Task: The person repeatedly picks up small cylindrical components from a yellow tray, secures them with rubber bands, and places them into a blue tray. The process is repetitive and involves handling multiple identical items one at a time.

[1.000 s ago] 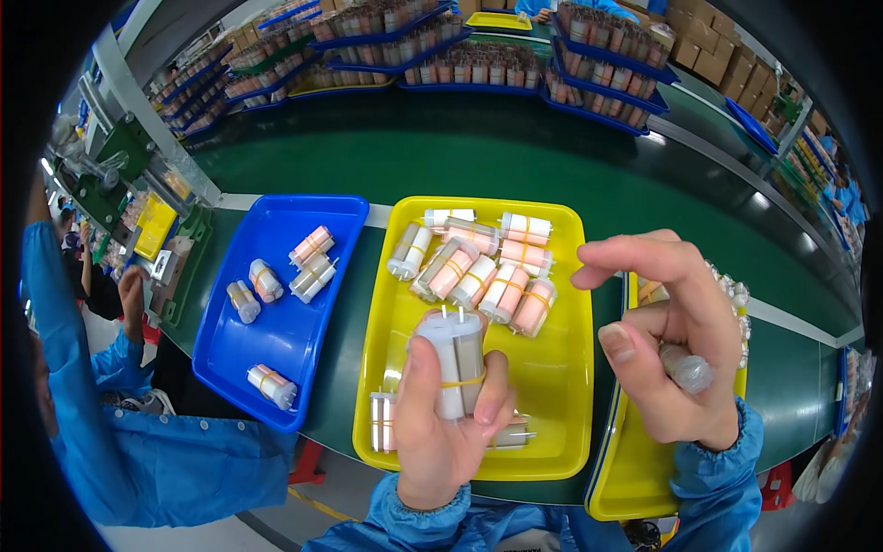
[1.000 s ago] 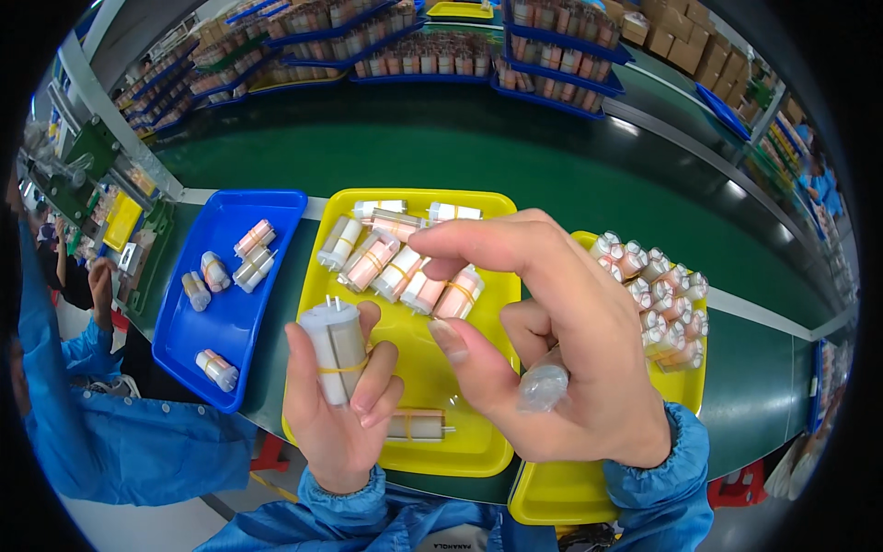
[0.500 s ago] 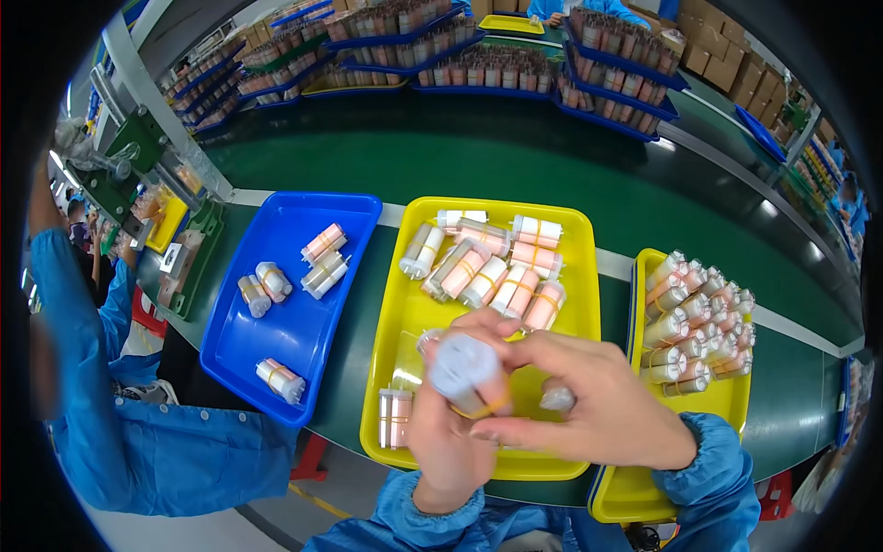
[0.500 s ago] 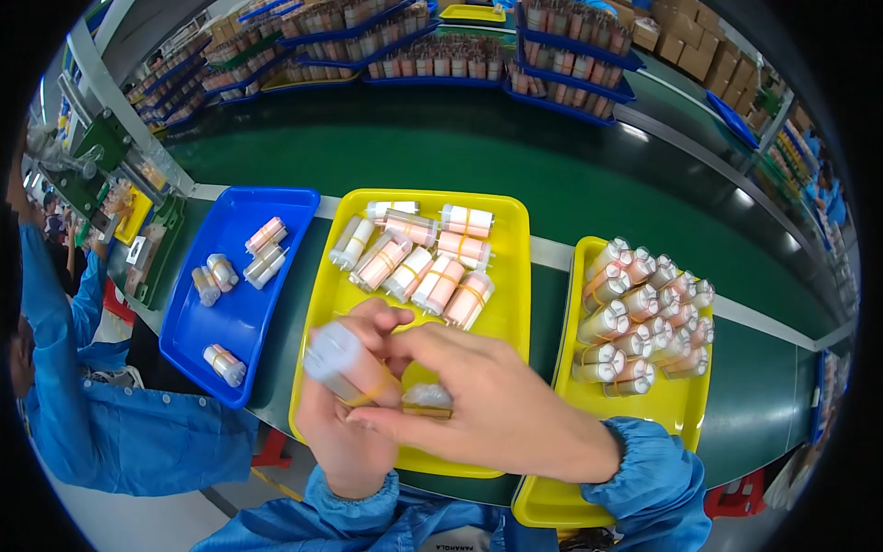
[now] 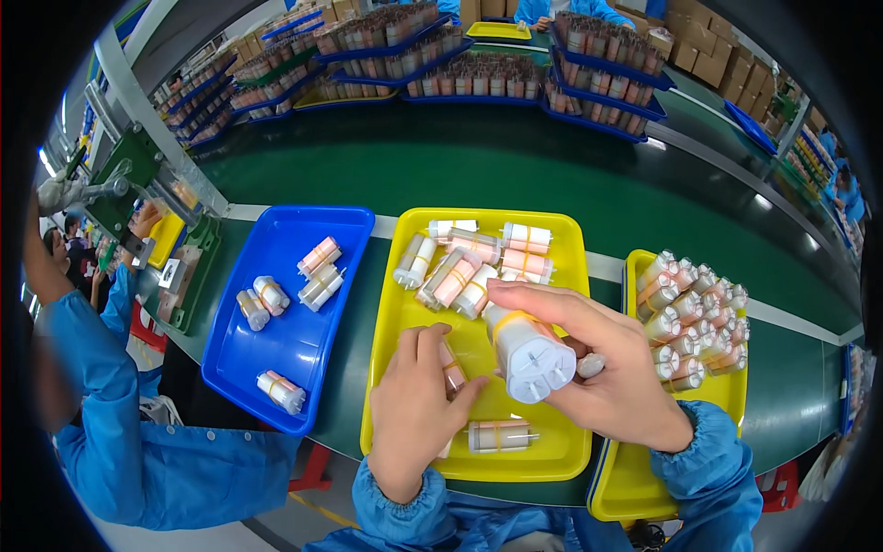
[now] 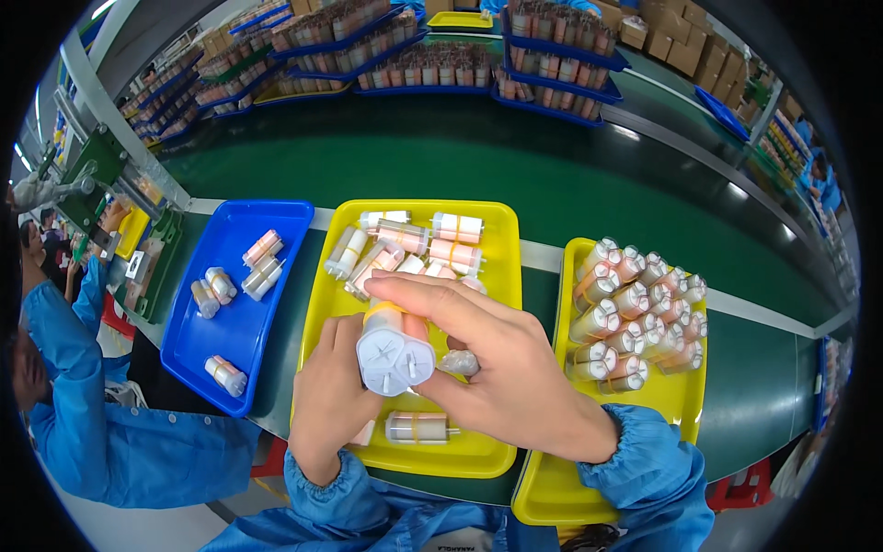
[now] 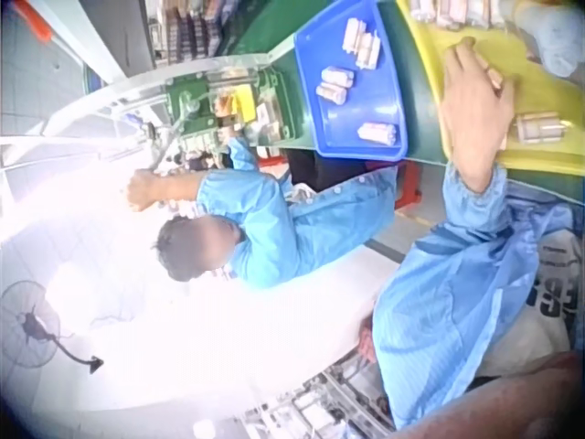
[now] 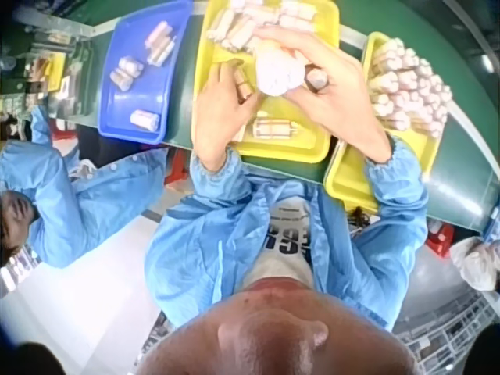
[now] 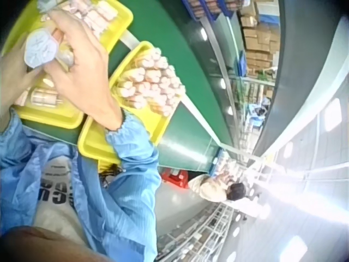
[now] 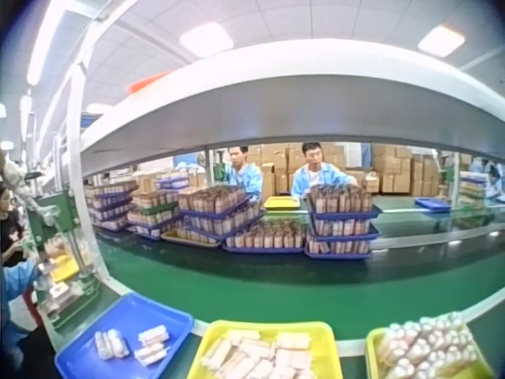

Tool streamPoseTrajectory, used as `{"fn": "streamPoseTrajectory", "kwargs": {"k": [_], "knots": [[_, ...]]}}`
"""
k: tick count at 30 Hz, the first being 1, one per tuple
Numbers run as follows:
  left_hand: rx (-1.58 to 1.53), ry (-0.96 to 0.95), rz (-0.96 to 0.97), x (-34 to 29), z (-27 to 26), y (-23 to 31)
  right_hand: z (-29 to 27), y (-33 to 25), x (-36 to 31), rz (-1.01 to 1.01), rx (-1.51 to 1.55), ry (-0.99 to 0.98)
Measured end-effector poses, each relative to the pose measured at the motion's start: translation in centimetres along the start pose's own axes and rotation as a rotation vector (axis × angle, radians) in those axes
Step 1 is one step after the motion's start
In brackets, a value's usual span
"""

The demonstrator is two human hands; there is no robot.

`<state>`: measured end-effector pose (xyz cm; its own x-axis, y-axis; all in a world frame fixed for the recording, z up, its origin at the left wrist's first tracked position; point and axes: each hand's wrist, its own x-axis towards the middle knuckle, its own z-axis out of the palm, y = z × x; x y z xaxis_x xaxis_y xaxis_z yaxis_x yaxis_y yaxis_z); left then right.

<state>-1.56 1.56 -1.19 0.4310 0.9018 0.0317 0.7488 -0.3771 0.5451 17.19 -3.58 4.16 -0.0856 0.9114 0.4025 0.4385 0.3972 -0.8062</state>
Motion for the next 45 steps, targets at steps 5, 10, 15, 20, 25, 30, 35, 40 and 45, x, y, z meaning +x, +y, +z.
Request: {"fn": "streamPoseTrajectory", "kwargs": {"k": [5, 10, 15, 20, 25, 30, 35, 40, 45], "knots": [[-0.363, 0.149, 0.236, 0.2, -0.3, 0.4, 0.2, -0.2, -0.1, -0.023, -0.005, 0.014], [-0.833, 0.357, 0.327, -0.1, 0.2, 0.6, -0.7, -1.3, -0.3, -0.012, -0.124, -0.006], [-1.401, 0.32, 0.22, -1.4, 0.0, 2.6, -4.8, -2.7, -0.3, -0.172, -0.42, 0.007], [-1.332, 0.315, 0.194, -1.5, 0.5, 3.8, -12.0, -7.6, -3.3, 0.15, -0.589, -0.118], [-1.25, 0.278, 0.265, -0.6, 2.2, 4.2, -17.3, -10.1, -9.3, 0.678, -0.671, -0.13], [-1.385, 0.157, 0.222, -0.8, 1.9, 4.4, -15.5, -4.4, -12.9, 0.615, -0.747, -0.073], [-1.513, 0.022, 0.183, -0.8, 1.8, 4.6, -12.9, -1.5, -13.3, 0.712, -0.659, 0.005], [-1.77, -0.056, 0.103, -1.1, 1.0, 3.9, -12.6, -1.6, -14.4, 0.758, -0.585, 0.038], [-1.784, -0.161, 0.086, -0.9, 0.4, 3.6, -12.5, -5.3, -12.6, 0.622, -0.763, 0.125]]}}
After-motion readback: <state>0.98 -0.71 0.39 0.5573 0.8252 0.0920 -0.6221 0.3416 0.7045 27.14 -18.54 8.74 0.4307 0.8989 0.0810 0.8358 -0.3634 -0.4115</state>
